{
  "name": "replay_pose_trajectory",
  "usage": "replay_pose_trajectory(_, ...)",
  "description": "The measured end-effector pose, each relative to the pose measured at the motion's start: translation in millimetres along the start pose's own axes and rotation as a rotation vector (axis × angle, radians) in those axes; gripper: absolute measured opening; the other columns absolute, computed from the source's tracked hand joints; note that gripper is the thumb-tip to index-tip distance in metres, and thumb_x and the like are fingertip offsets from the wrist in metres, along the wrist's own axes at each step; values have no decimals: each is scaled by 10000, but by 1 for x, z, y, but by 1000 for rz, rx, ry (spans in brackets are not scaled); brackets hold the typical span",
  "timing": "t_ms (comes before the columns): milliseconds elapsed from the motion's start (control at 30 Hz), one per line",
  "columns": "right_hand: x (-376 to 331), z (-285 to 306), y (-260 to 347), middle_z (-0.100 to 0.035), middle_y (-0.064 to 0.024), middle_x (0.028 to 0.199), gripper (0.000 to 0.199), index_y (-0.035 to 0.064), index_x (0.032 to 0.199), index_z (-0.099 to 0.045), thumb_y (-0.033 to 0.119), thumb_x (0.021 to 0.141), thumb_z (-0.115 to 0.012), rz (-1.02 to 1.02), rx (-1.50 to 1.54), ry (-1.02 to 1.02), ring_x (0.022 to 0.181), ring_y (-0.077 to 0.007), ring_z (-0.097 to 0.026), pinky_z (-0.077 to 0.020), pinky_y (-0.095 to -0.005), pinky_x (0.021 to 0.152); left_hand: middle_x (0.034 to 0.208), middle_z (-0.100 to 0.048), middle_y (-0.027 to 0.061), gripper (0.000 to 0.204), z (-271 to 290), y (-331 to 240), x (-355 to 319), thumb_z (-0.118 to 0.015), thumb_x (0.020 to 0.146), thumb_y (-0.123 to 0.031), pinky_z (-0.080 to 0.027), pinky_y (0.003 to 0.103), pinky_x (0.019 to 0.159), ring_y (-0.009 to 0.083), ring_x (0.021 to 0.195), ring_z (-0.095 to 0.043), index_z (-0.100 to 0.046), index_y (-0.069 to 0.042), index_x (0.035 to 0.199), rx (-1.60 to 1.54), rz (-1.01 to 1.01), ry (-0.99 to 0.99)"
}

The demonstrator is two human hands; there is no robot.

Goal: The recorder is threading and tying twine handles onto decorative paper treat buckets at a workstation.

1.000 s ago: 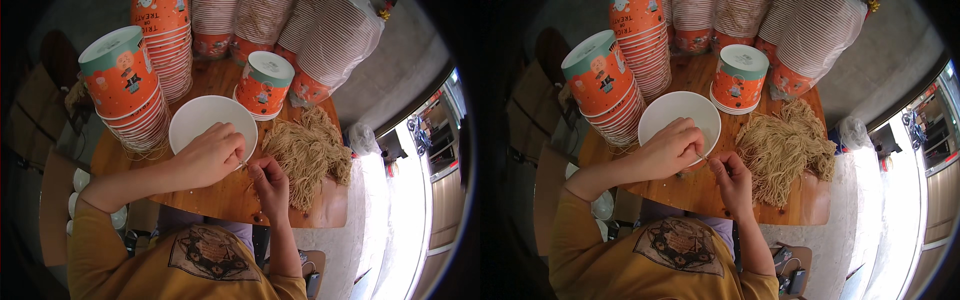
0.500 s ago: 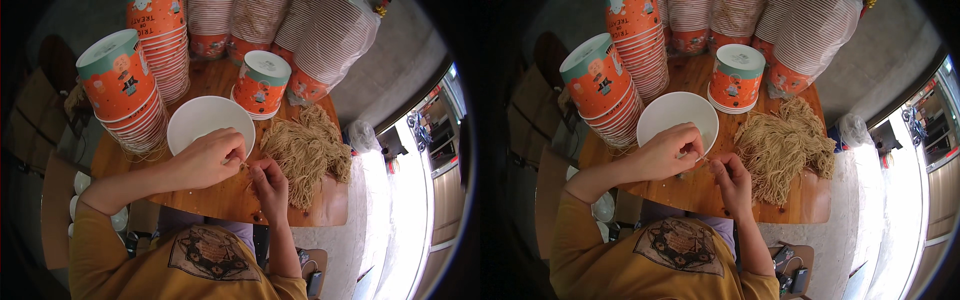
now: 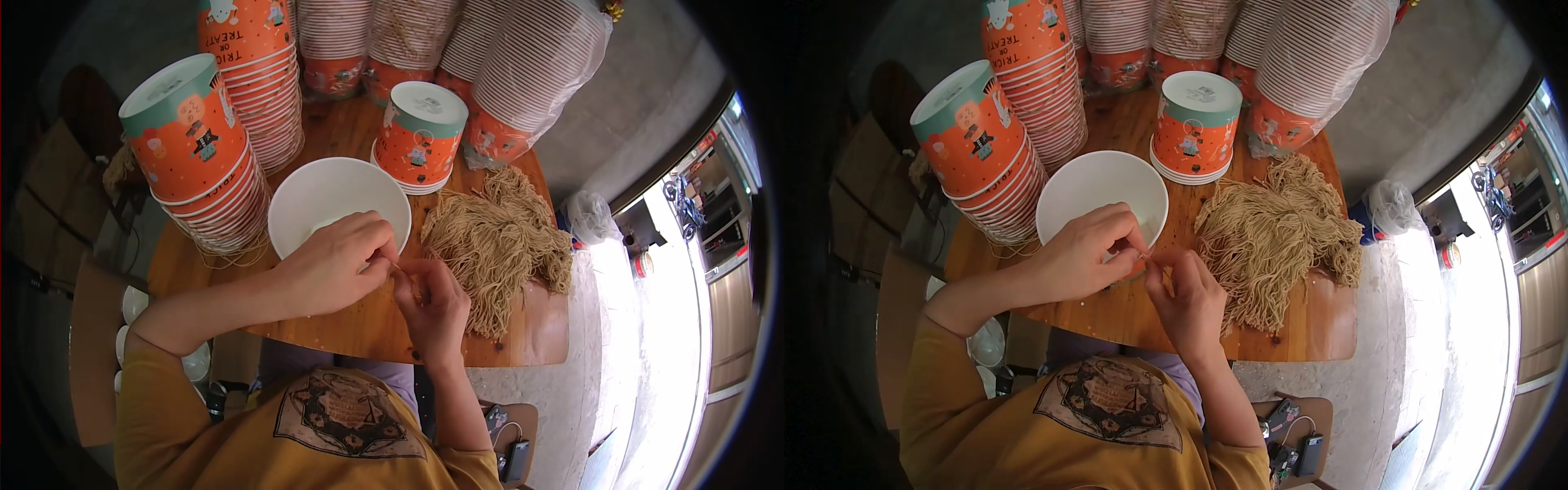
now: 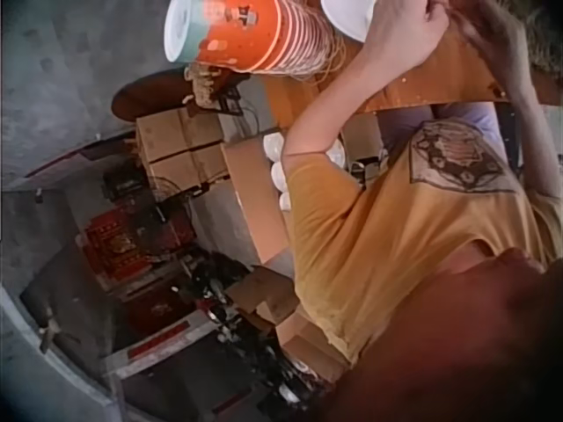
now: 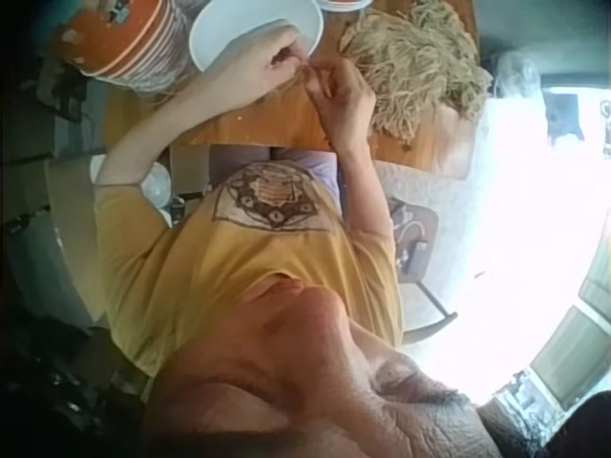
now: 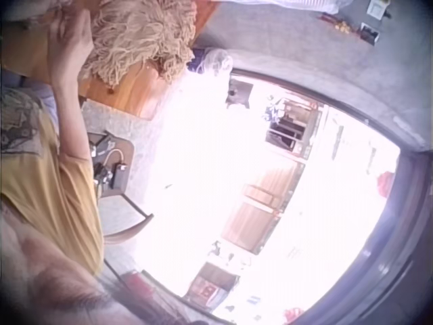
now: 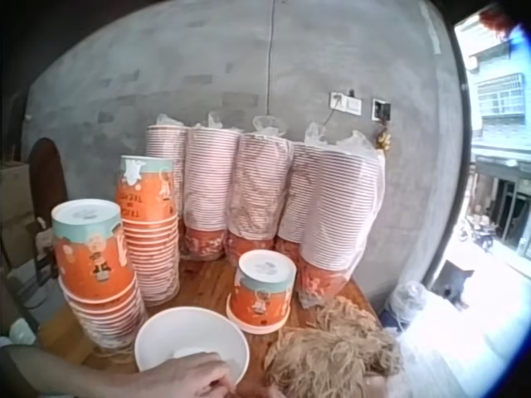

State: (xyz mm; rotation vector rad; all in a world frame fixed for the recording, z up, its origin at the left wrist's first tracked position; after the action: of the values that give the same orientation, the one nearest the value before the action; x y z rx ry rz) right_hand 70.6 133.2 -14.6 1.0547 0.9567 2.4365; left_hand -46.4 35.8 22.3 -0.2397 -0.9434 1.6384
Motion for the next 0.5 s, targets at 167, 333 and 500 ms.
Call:
replay_pose_trajectory(167, -6, 0, -6, -527, -52, 646, 130, 76, 813, -570, 41, 795, -694, 75, -28, -22, 530, -198, -550, -442, -321, 489, 847, -545, 100, 121, 4, -1, 1, -591, 798, -2, -469, 386, 690, 284, 793, -568, -486, -26, 853, 23, -33, -30)
replay_pose_trajectory(333, -16, -8, -13, -538, -61, 643, 137, 62, 821, -566, 51, 807, -701, -68, 63, 29, 526, -187, -535, -437, -298, 494, 837, -539, 101, 134, 2, -1, -3, -583, 792, 17, -470, 394, 688, 289, 797, -565, -473, -29, 852, 36, -69, -79)
replay_pose_trajectory(500, -27, -16, -29, -556, -55, 659, 157, 43, 831, -555, 69, 828, -710, -217, 181, 48, 534, -150, -524, -435, -280, 511, 836, -531, 98, 151, 0, 7, 1, -590, 791, 2, -468, 404, 684, 289, 800, -560, -467, -34, 871, 80, -121, -82)
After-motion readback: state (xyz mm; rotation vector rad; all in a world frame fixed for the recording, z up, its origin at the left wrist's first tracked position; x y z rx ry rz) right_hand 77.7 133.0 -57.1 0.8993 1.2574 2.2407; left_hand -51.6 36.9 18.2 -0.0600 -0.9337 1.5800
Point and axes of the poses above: each hand's wrist, its own x-axis towards the middle knuckle, its own z-axis out of the back of the hand, y = z × x, the point moved 5 cm from there along x, towards the middle knuckle
